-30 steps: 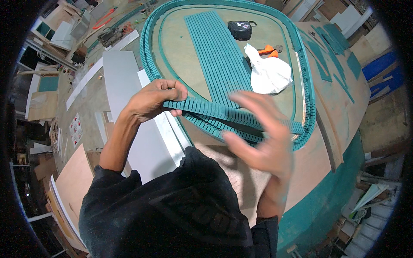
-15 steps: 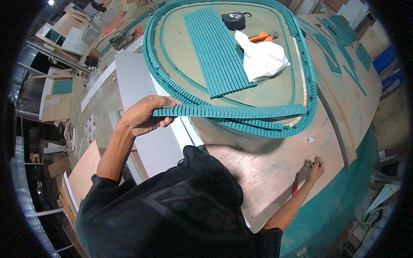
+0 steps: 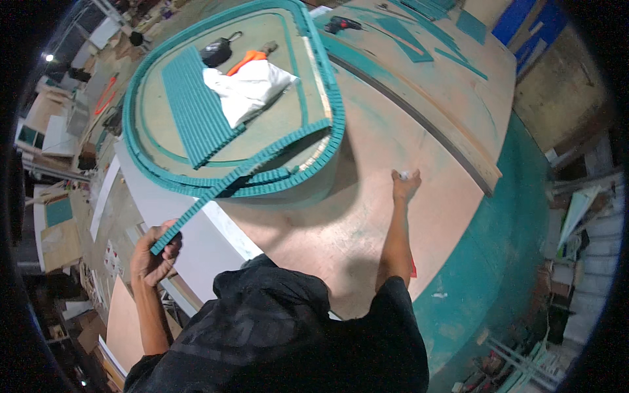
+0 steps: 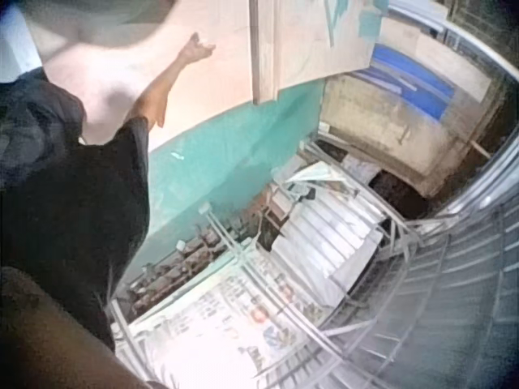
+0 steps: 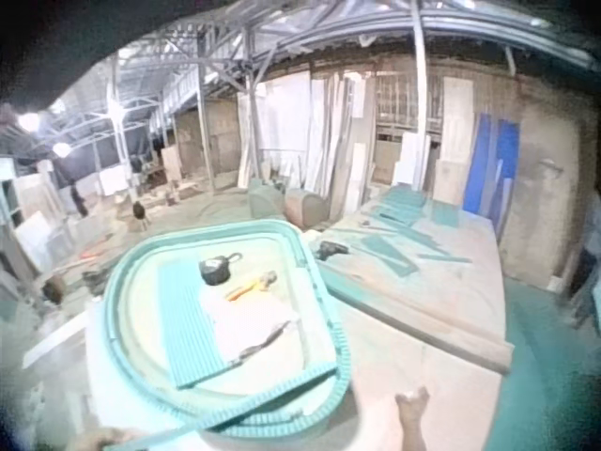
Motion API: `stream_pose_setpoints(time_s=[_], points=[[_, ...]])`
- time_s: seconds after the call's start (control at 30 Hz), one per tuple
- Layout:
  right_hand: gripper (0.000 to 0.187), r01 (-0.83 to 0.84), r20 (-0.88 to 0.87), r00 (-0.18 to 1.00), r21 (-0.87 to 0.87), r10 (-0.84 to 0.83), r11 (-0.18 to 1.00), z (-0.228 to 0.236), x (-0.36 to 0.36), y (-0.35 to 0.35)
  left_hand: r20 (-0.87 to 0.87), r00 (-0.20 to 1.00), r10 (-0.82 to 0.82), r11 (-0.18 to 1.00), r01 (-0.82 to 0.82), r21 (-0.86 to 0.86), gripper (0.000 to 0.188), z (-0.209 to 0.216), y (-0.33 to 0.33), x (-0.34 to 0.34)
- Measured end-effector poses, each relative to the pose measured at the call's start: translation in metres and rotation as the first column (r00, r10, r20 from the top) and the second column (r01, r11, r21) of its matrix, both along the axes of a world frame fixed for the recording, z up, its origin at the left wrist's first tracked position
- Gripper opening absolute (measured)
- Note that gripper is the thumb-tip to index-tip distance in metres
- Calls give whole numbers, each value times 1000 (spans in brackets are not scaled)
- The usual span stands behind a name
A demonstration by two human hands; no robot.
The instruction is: The person applies adhesive to the inner rim of a curved furniture frame and presses a flexible decorative edging strip into the groove by hand, periodically wiping the strip with a cloth.
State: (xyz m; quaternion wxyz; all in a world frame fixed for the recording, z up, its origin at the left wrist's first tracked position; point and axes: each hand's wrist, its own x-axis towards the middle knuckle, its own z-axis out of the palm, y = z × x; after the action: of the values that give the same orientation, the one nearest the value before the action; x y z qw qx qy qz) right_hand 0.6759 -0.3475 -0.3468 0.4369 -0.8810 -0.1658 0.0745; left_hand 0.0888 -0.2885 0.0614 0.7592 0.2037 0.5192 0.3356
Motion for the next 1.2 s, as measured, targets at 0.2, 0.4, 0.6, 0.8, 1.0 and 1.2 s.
stream_pose_setpoints(time_s=[0.2,0.4,0.6,0.8,1.0,1.2], points=[[49,40,59,998,-97,-34,995,-14,17,15,86,989,-122,991,118,57,44,2,-4,2],[16,-33,-7,999,382,38,924,-23,22,-24,110,956,-271,961,261,95,43,11,9,13],[23,-257,-208,876,562,436,786,205,-117,-11,84,979,-187,972,172,162,44,2,-6,6],[30,-675,68,641,524,765,519,349,-225,-49,226,948,-224,969,192,156,40,-8,3,6],[31,-924,239,336,272,911,269,401,-326,-38,240,936,-259,964,234,130,37,-15,1,4],[27,-964,223,229,188,948,189,410,-358,-26,227,940,-255,963,226,145,34,-7,0,1]])
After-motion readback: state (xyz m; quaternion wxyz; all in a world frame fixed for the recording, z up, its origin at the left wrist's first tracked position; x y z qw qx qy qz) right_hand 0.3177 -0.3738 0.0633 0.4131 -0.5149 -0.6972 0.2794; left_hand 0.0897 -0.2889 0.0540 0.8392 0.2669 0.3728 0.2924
